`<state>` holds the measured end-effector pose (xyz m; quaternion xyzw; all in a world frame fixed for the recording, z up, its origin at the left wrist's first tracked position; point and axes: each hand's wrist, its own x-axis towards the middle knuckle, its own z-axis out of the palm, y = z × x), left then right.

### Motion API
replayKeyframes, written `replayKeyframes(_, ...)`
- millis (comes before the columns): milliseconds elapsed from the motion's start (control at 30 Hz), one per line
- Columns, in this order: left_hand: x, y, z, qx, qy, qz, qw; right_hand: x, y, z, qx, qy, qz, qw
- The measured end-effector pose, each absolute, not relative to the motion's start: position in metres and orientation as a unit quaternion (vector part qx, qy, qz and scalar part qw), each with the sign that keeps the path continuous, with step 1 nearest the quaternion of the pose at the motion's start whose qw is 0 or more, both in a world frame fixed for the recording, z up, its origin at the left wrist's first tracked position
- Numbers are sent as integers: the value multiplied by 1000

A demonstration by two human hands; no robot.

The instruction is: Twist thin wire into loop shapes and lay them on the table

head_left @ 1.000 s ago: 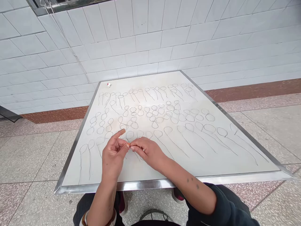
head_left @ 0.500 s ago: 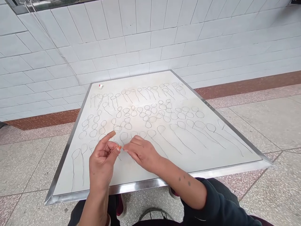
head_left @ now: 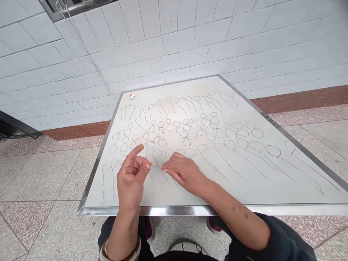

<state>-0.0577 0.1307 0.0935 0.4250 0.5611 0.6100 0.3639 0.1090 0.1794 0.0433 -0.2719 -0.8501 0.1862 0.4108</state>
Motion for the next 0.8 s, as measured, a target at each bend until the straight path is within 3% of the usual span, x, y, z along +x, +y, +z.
replayKeyframes(567, -64, 135, 94, 414, 549, 644, 336, 121, 184, 48, -265, -862, 224, 370)
replayKeyframes(800, -79, 139, 90, 435, 501, 608, 437, 119, 183, 48, -324, -808, 301, 389)
